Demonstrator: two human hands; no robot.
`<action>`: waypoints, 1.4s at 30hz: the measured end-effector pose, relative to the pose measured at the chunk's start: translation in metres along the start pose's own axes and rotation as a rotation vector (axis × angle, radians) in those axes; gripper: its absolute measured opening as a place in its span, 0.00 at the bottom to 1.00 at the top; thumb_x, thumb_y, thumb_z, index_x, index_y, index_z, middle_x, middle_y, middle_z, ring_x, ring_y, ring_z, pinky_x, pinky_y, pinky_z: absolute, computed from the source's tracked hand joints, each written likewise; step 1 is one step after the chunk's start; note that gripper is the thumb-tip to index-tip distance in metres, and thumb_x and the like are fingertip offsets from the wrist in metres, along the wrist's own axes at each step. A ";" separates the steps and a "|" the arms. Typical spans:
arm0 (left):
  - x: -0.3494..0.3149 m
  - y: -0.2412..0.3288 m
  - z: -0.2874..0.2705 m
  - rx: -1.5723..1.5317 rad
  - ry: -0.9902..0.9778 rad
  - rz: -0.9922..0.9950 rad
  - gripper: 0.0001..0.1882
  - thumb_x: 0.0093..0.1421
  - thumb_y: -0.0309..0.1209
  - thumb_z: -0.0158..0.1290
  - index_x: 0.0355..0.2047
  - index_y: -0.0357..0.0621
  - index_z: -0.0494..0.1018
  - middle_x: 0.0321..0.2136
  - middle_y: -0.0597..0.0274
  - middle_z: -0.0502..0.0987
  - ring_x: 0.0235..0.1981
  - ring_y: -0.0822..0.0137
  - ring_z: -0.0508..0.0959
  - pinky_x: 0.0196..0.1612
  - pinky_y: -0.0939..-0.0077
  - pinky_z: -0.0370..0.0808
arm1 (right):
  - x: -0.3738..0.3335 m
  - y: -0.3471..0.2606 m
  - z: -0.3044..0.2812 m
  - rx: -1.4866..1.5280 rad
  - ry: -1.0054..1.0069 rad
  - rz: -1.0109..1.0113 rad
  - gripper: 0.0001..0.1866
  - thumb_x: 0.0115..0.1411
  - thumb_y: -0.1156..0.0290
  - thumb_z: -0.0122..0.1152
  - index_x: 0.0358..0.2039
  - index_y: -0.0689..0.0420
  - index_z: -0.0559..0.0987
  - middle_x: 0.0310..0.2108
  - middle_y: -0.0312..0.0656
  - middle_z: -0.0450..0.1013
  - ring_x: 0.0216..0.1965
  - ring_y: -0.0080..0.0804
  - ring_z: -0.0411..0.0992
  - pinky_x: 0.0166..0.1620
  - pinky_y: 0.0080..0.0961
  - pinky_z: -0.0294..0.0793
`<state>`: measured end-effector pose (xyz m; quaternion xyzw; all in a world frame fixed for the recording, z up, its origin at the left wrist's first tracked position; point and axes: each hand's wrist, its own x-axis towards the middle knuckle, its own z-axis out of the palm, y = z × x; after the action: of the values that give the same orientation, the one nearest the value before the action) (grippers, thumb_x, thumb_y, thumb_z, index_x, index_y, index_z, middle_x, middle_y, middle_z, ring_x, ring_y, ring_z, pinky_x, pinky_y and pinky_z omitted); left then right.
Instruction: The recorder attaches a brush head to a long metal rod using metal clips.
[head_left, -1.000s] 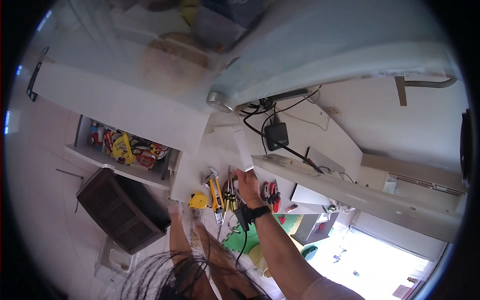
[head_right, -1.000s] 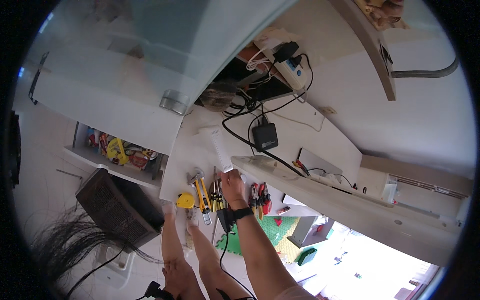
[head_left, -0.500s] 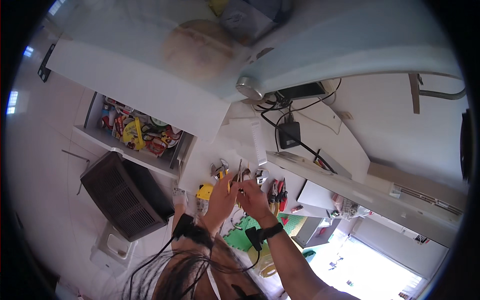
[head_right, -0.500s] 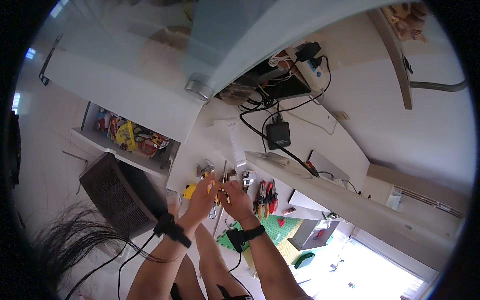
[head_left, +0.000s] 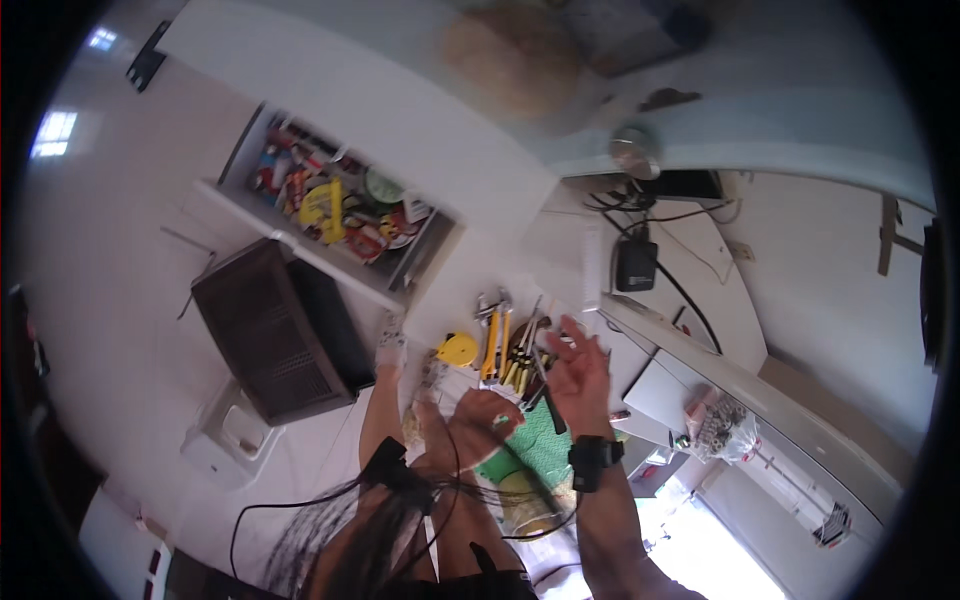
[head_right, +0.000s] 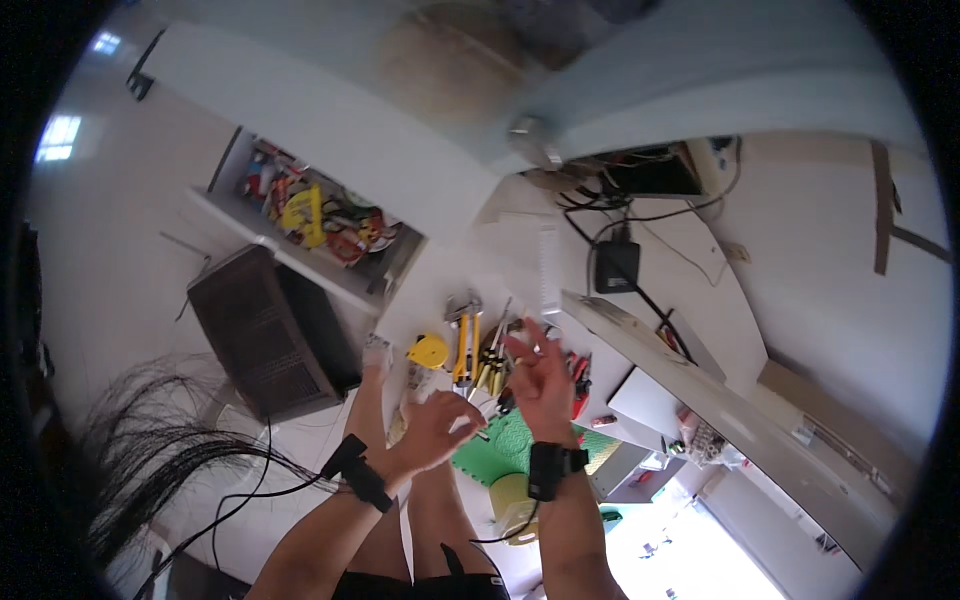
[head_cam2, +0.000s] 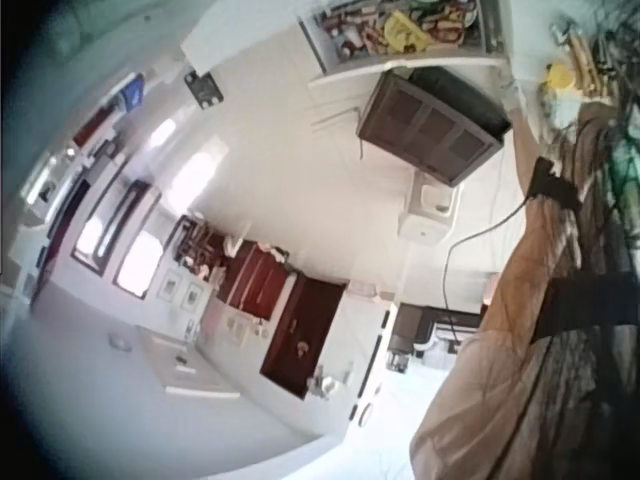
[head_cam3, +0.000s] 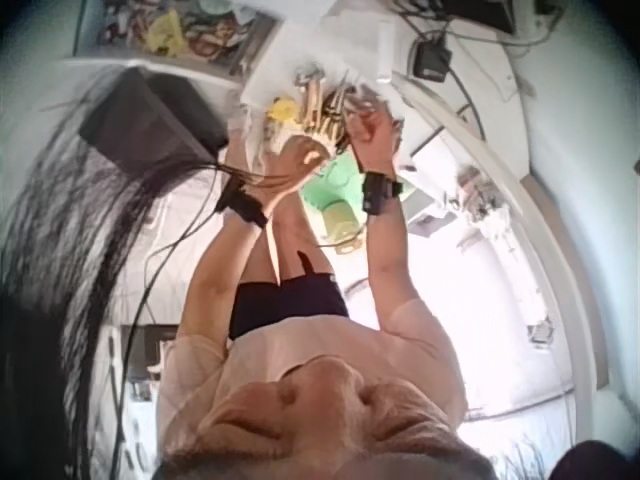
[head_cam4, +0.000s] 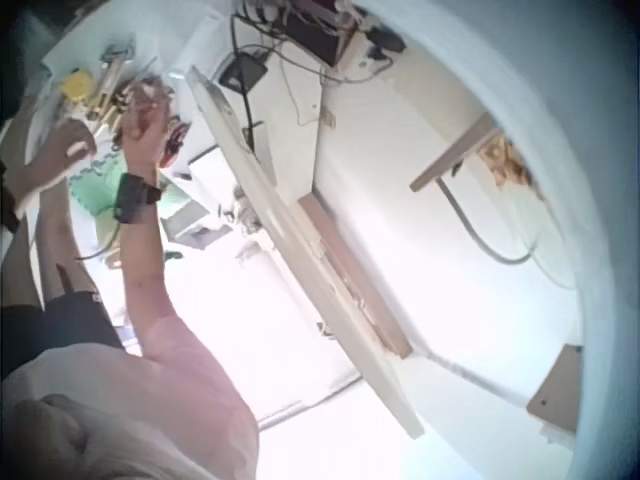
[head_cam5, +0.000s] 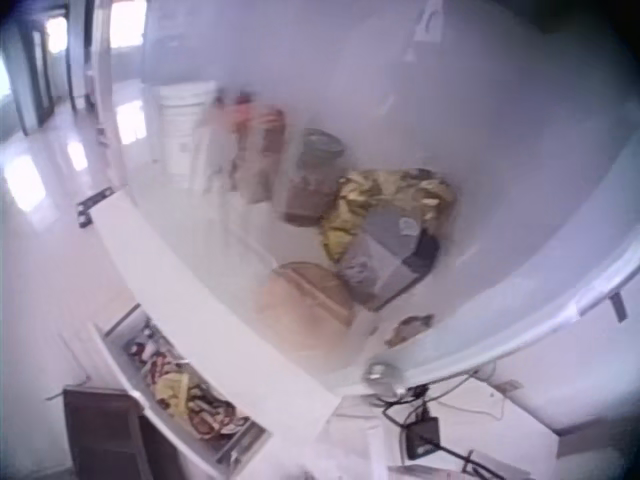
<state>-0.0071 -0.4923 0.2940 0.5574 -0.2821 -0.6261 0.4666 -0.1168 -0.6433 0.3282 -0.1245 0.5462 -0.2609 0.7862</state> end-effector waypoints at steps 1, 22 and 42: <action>-0.009 0.002 -0.001 0.142 -0.107 -0.003 0.09 0.52 0.31 0.52 0.34 0.46 0.73 0.36 0.60 0.74 0.41 0.60 0.70 0.47 0.66 0.64 | -0.002 -0.003 -0.006 0.064 -0.001 -0.020 0.23 0.63 0.54 0.42 0.54 0.53 0.66 0.26 0.37 0.73 0.12 0.14 0.50 0.18 0.11 0.50; -0.072 0.030 -0.018 -0.161 0.031 -0.052 0.07 0.59 0.31 0.47 0.31 0.46 0.74 0.42 0.57 0.68 0.48 0.61 0.64 0.52 0.67 0.60 | -0.069 0.021 0.042 -0.294 -0.004 0.044 0.18 0.62 0.68 0.41 0.51 0.55 0.69 0.23 0.34 0.67 0.15 0.14 0.54 0.22 0.11 0.55; -0.073 0.086 -0.010 -0.203 -0.189 -0.183 0.10 0.63 0.31 0.41 0.36 0.41 0.71 0.20 0.65 0.69 0.22 0.73 0.70 0.30 0.80 0.67 | -0.108 0.045 -0.007 -0.824 -0.058 0.055 0.19 0.62 0.60 0.41 0.48 0.56 0.69 0.37 0.40 0.69 0.17 0.18 0.58 0.28 0.16 0.62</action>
<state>0.0221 -0.4600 0.3987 0.4694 -0.2079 -0.7409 0.4330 -0.1402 -0.5464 0.3901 -0.4215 0.5857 0.0043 0.6923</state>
